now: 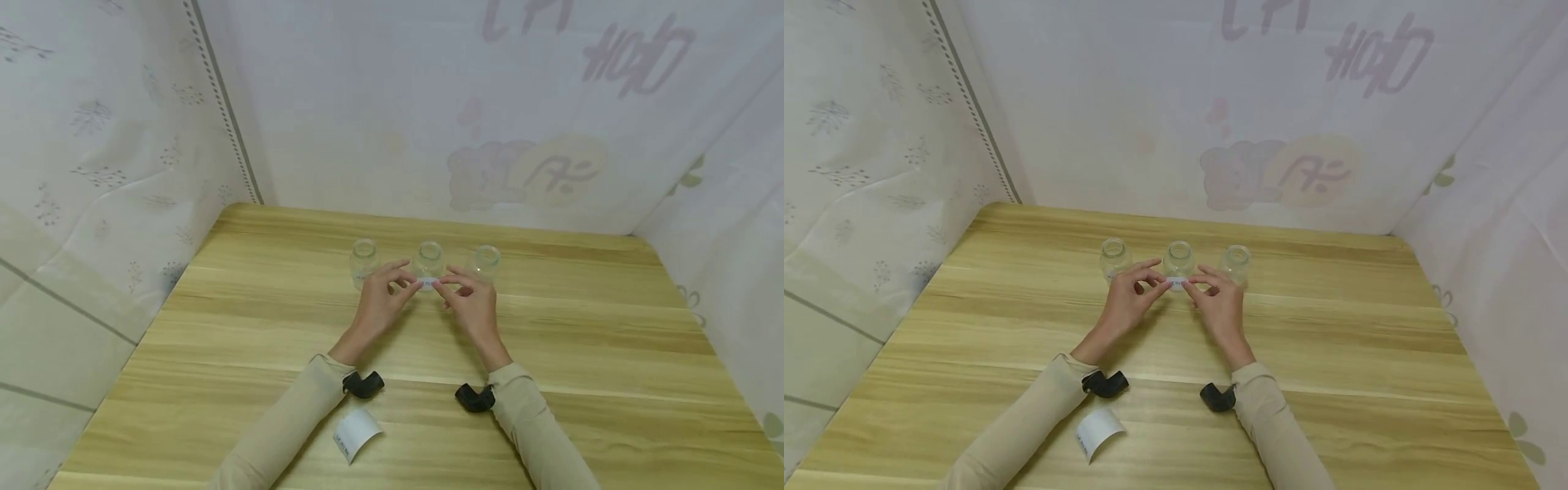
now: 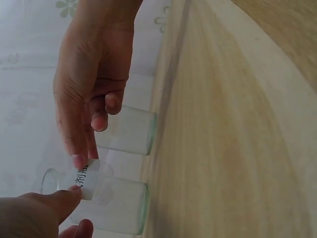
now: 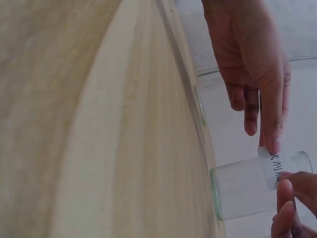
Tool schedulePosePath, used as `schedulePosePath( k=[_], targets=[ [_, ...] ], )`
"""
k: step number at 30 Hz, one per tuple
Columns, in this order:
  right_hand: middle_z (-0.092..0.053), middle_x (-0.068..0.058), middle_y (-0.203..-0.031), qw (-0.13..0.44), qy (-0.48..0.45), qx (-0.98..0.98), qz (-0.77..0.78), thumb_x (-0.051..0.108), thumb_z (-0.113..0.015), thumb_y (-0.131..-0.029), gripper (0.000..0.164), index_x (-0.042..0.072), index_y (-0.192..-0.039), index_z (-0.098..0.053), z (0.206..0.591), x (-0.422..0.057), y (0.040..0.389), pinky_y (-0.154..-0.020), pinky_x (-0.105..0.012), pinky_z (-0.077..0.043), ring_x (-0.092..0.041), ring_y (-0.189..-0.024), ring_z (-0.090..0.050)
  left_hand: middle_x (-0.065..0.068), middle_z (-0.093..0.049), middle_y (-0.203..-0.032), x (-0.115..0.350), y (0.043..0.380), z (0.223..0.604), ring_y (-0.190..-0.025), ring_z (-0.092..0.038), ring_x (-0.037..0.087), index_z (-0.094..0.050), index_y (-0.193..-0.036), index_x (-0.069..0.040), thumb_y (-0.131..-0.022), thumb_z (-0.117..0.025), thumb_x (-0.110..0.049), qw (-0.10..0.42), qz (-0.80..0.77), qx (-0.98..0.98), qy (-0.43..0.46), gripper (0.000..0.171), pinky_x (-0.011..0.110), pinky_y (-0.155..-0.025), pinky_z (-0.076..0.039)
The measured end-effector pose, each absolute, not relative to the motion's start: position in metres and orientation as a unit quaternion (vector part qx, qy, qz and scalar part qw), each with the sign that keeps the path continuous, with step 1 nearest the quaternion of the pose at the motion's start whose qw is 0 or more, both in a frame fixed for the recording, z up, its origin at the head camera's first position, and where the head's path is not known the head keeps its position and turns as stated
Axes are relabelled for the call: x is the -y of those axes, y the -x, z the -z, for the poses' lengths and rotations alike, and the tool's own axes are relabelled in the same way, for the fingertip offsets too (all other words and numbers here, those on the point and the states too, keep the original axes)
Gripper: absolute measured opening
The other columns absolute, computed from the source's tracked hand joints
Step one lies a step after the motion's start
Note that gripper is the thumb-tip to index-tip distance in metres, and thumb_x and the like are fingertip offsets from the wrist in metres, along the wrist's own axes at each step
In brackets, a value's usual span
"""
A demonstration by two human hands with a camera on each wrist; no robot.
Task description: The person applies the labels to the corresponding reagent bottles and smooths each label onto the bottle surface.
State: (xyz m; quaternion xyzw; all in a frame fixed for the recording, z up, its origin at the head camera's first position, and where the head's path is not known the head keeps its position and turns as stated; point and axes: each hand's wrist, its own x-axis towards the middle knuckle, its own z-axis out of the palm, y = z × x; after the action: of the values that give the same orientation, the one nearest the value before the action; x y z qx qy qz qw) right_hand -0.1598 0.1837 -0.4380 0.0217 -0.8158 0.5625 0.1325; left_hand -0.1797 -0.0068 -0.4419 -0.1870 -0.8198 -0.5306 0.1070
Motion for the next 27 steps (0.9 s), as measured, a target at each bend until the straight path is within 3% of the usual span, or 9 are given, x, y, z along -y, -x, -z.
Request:
schedulePosePath(
  k=[6, 19, 27],
  targets=[
    [-0.068, -0.013, -0.134, 0.130, -0.023, 0.811, -0.570, 0.018, -0.083, -0.091, 0.017, 0.002, -0.095, -0.081, 0.440, -0.184, 0.163, -0.044, -0.020, -0.047, -0.038, -0.057, -0.069, 0.019, -0.067, -0.134, 0.006, 0.182, 0.446, -0.091, -0.071, 0.024, -0.077, -0.098, -0.003, -0.096, -0.076, -0.015, 0.101, 0.535, 0.820, 0.177, 0.012, 0.039, -0.076, -0.056],
    [-0.071, -0.011, -0.129, 0.141, -0.025, 0.813, -0.565, 0.014, -0.083, -0.090, 0.014, 0.001, -0.093, -0.081, 0.441, -0.183, 0.169, -0.045, -0.019, -0.045, -0.038, -0.061, -0.070, 0.013, -0.066, -0.137, 0.002, 0.187, 0.450, -0.088, -0.069, 0.021, -0.076, -0.095, -0.008, -0.096, -0.076, -0.020, 0.100, 0.538, 0.821, 0.160, 0.012, 0.042, -0.077, -0.055],
    [-0.071, -0.011, -0.128, 0.140, -0.025, 0.815, -0.561, 0.014, -0.082, -0.090, 0.014, 0.000, -0.093, -0.080, 0.444, -0.182, 0.170, -0.045, -0.018, -0.045, -0.030, -0.061, -0.070, 0.014, -0.067, -0.136, 0.001, 0.188, 0.453, -0.089, -0.069, 0.022, -0.076, -0.095, -0.007, -0.096, -0.076, -0.018, 0.098, 0.534, 0.826, 0.152, 0.012, 0.042, -0.078, -0.056]
  ],
)
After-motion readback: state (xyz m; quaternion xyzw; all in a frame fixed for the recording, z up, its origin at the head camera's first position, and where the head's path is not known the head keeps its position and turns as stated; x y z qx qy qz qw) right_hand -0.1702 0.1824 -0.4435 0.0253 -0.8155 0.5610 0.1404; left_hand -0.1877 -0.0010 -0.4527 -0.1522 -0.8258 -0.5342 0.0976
